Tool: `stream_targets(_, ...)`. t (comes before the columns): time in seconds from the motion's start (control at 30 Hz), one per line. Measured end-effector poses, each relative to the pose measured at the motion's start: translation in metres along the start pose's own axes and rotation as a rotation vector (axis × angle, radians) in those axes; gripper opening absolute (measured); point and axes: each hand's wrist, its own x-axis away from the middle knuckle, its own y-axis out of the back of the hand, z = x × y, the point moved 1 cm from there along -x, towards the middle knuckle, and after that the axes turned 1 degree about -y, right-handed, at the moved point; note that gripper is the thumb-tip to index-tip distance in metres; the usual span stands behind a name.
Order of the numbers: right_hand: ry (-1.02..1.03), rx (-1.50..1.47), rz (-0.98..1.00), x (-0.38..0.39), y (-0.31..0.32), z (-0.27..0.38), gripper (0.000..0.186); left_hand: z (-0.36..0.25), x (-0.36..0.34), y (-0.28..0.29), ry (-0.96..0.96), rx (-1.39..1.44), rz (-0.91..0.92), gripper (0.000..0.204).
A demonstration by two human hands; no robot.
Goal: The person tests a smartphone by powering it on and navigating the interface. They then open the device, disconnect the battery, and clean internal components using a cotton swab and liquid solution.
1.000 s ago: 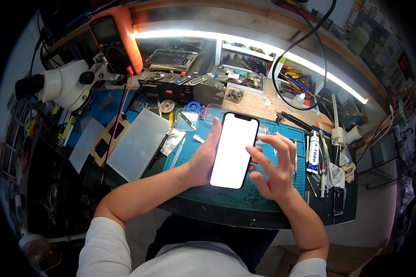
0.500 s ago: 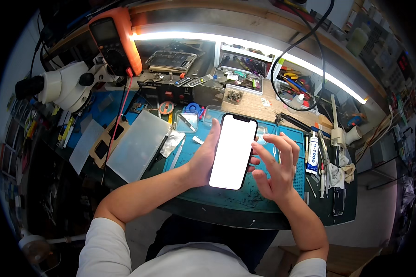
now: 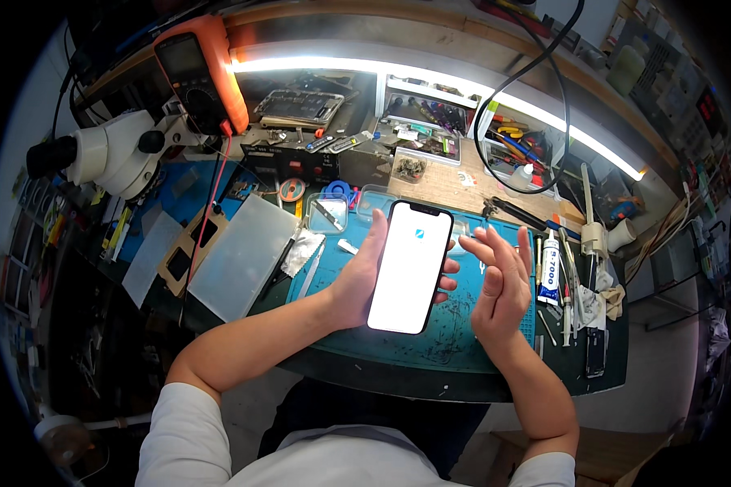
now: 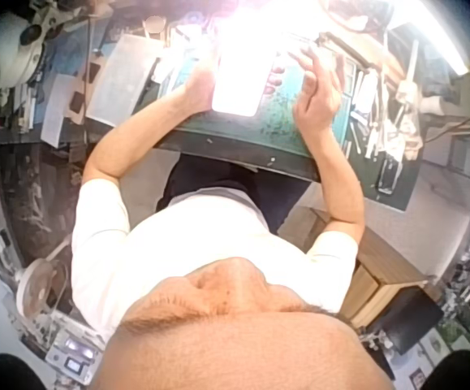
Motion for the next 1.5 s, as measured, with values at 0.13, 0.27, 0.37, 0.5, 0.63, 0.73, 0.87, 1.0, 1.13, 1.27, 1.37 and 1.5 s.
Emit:
stream_targets(0.13,-0.082,-0.143,-0.035,0.002,-0.006,0.003,0.037,0.002,0.0,0.002,0.002,0.003,0.002,0.103)
stream_targets(0.27,-0.138,-0.183,-0.049,0.001,-0.005,0.003,0.041,0.0,0.0,-0.002,0.009,-0.027,-0.02,0.104)
stream_targets(0.37,-0.074,-0.089,-0.06,-0.003,-0.004,0.004,0.043,0.001,0.0,-0.001,0.011,-0.021,-0.017,0.104)
stream_targets(0.5,-0.019,-0.021,-0.047,-0.006,-0.002,0.003,0.042,0.001,0.001,-0.001,0.011,-0.029,-0.023,0.104)
stream_targets(0.63,-0.027,-0.016,-0.035,-0.003,-0.003,0.003,0.041,0.001,0.0,-0.001,0.014,-0.031,-0.025,0.104)
stream_targets(0.73,-0.042,-0.034,-0.039,-0.002,-0.005,0.002,0.042,0.001,0.0,-0.001,0.017,-0.024,-0.026,0.105)
stream_targets(0.87,-0.039,-0.037,-0.031,-0.001,-0.005,0.001,0.043,0.001,0.0,0.0,0.015,-0.03,-0.023,0.106)
stream_targets(1.0,-0.035,-0.044,-0.027,0.0,-0.006,0.0,0.043,0.002,0.0,0.0,0.017,-0.016,-0.027,0.106)
stream_targets(1.13,-0.033,-0.087,-0.031,-0.002,-0.007,0.0,0.042,0.002,0.0,0.001,0.014,-0.017,-0.025,0.105)
stream_targets(1.27,-0.031,-0.107,-0.022,-0.002,-0.007,0.001,0.042,0.001,0.0,0.0,0.011,-0.021,-0.02,0.105)
stream_targets(1.37,-0.023,-0.1,-0.025,-0.002,-0.007,0.0,0.042,0.002,0.0,0.003,0.012,-0.004,-0.018,0.105)
stream_targets(1.5,-0.046,-0.118,-0.017,0.0,-0.007,0.0,0.041,0.002,0.0,0.002,0.015,0.003,-0.017,0.104)
